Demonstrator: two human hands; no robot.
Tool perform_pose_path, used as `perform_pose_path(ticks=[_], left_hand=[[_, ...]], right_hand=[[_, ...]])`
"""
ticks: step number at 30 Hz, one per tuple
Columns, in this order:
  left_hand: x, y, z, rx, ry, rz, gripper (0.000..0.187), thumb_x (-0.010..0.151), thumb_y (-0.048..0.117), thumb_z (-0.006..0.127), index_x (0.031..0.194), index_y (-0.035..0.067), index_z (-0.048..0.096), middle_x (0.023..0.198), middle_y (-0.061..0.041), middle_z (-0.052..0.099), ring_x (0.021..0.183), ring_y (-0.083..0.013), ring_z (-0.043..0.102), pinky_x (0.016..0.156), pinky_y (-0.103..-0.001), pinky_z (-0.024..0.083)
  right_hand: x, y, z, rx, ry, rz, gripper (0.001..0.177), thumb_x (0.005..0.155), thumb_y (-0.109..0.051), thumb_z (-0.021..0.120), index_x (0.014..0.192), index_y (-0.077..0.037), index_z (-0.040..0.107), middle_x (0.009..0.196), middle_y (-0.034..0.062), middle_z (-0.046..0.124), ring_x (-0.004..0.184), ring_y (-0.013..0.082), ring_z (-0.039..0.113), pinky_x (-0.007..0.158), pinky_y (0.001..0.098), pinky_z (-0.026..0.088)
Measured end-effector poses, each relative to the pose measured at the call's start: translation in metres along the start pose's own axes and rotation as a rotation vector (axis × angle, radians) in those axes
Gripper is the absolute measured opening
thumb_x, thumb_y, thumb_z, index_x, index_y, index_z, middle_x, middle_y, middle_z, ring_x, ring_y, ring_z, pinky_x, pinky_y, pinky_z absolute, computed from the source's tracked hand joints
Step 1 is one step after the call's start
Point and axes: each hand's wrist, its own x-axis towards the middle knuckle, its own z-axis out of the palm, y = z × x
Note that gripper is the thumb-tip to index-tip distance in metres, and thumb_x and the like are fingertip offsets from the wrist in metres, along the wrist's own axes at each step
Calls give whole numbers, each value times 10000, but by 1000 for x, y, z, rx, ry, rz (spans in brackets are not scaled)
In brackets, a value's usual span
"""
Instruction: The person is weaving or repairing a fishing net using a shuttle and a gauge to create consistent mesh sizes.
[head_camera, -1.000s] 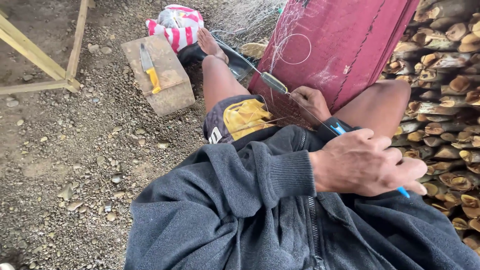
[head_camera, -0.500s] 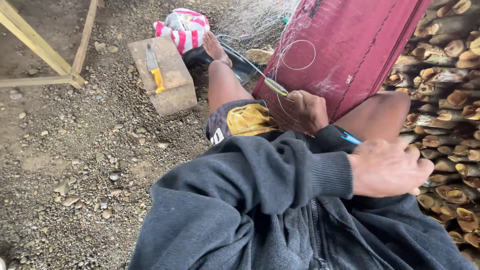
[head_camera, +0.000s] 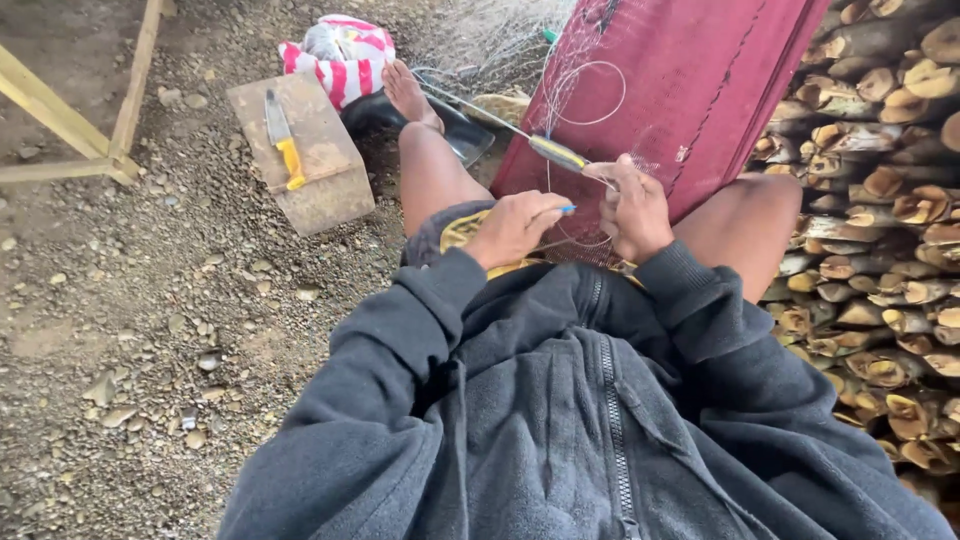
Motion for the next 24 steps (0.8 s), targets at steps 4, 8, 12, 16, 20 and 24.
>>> perform_pose_path(ticks=[4, 8, 12, 16, 20, 24], left_hand=[[13, 4, 23, -15, 45, -31, 300, 1252, 450, 625, 1433, 317, 824, 1108, -74, 872, 1153, -350, 854, 1023, -472, 678], [16, 7, 26, -68, 168, -128, 192, 1163, 331, 627, 1296, 237, 729, 1014, -124, 865, 1080, -422, 852, 965, -590, 669], [17, -6, 17, -3, 285, -57, 120, 1132, 267, 681, 1248, 240, 701, 1072, -87, 805, 1115, -413, 828, 944, -535, 692], [22, -7, 16, 15, 276, 9, 100, 1148, 277, 691, 1243, 245, 697, 1088, -47, 678, 1138, -384, 795, 986, -511, 693], [20, 2, 6, -8, 335, 79, 97, 1168, 287, 685, 1233, 216, 689, 1065, -60, 666, 1113, -378, 787, 966, -494, 690], [20, 21, -6, -152, 381, 96, 271, 1238, 384, 617, 1364, 144, 642, 1121, -140, 687, 1130, -371, 776, 1007, -492, 661]], right_hand=[[4, 2, -1, 32, -24, 6, 591, 1297, -443, 413, 1338, -16, 819, 726, -125, 159, 456, -29, 242, 326, 165, 250], [4, 6, 3, 90, -68, -4, 587, 1302, -445, 432, 1346, -2, 815, 716, -115, 131, 471, -15, 189, 332, 181, 203], [0, 4, 13, 114, -109, -40, 590, 1309, -432, 427, 1386, 22, 795, 718, -120, 120, 481, -20, 163, 327, 172, 184], [4, 10, 21, 129, -114, -55, 590, 1314, -426, 419, 1385, 31, 786, 709, -118, 124, 475, -15, 168, 325, 178, 186], [6, 10, 30, 198, -137, -16, 585, 1315, -432, 401, 1374, 25, 762, 721, -125, 114, 483, -25, 153, 327, 164, 167], [14, 24, 35, 301, -133, 35, 529, 1311, -433, 434, 1301, -31, 779, 729, -115, 132, 491, -18, 158, 341, 160, 163]])
